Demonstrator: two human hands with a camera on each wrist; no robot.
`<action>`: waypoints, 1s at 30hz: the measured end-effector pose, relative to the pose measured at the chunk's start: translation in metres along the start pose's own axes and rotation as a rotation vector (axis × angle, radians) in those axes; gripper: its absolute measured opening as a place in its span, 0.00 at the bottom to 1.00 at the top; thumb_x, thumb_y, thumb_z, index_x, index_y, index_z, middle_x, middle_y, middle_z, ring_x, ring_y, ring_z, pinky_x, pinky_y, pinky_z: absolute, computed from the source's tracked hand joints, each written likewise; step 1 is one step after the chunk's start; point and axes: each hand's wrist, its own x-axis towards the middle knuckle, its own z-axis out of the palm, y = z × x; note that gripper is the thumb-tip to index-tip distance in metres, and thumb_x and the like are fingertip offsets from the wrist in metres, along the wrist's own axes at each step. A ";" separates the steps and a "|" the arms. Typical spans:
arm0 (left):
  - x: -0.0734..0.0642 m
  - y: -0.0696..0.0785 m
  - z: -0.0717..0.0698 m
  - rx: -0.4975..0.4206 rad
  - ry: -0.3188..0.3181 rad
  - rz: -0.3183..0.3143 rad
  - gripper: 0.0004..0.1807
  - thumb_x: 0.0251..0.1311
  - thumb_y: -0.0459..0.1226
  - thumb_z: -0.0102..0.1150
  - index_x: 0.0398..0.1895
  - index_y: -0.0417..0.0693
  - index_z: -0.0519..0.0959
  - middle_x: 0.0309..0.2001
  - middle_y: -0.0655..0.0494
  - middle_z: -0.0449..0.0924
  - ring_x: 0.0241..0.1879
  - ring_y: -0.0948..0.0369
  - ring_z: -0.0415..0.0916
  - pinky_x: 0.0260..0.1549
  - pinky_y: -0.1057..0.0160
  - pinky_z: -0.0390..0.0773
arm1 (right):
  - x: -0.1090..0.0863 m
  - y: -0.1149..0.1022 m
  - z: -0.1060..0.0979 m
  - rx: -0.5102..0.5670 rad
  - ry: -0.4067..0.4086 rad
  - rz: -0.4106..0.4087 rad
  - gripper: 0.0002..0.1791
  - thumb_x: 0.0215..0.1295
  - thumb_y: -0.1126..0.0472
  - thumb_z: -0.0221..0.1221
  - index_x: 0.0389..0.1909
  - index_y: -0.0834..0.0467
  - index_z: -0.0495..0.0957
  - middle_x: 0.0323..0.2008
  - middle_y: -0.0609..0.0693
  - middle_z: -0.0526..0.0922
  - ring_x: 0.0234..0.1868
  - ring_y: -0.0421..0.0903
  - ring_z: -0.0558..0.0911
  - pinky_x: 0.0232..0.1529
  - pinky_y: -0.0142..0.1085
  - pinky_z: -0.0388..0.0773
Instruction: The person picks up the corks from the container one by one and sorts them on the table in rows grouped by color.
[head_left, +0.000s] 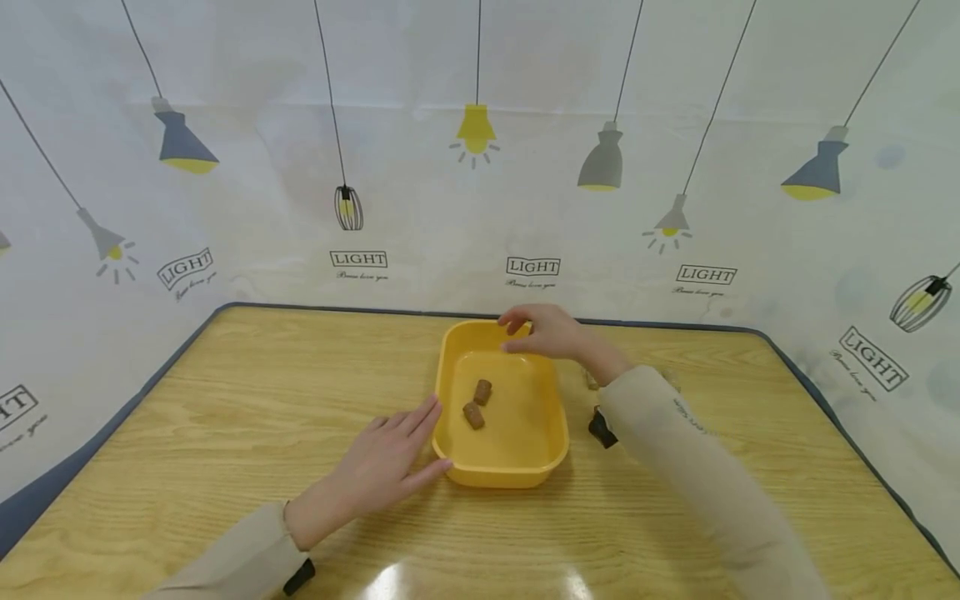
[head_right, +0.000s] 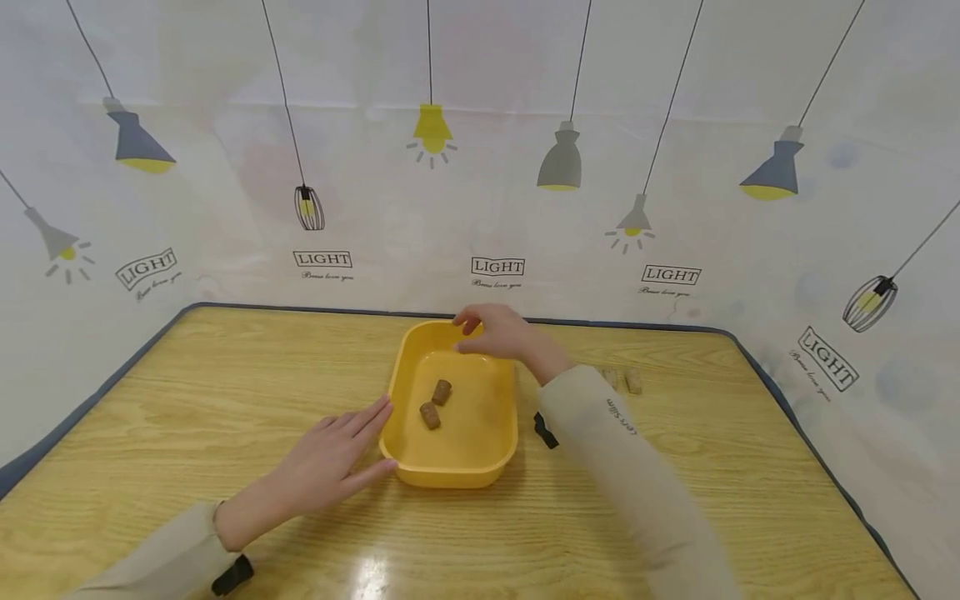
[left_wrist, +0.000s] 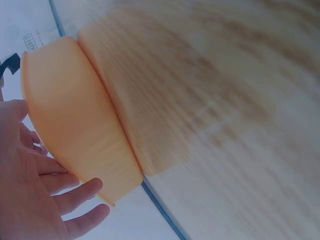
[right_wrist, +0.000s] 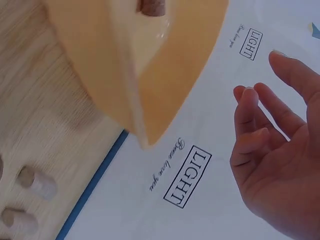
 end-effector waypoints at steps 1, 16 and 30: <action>0.000 0.000 0.000 -0.001 -0.001 -0.001 0.39 0.61 0.60 0.33 0.65 0.40 0.55 0.64 0.47 0.54 0.55 0.52 0.63 0.47 0.49 0.64 | 0.003 -0.002 0.002 0.009 -0.006 0.013 0.22 0.56 0.56 0.60 0.50 0.61 0.73 0.42 0.55 0.77 0.40 0.49 0.75 0.39 0.38 0.72; 0.001 0.000 0.000 0.008 -0.008 -0.002 0.39 0.61 0.60 0.33 0.64 0.39 0.57 0.64 0.47 0.54 0.55 0.52 0.63 0.47 0.49 0.64 | 0.027 -0.013 0.038 0.049 -0.174 0.325 0.24 0.52 0.56 0.62 0.50 0.62 0.72 0.37 0.52 0.77 0.28 0.46 0.78 0.24 0.33 0.70; 0.001 0.000 0.001 0.013 -0.001 -0.005 0.39 0.60 0.60 0.33 0.64 0.39 0.57 0.64 0.47 0.55 0.55 0.53 0.63 0.47 0.50 0.65 | 0.032 -0.010 0.055 0.118 -0.249 0.445 0.23 0.50 0.60 0.63 0.49 0.59 0.74 0.37 0.50 0.76 0.34 0.49 0.77 0.25 0.33 0.67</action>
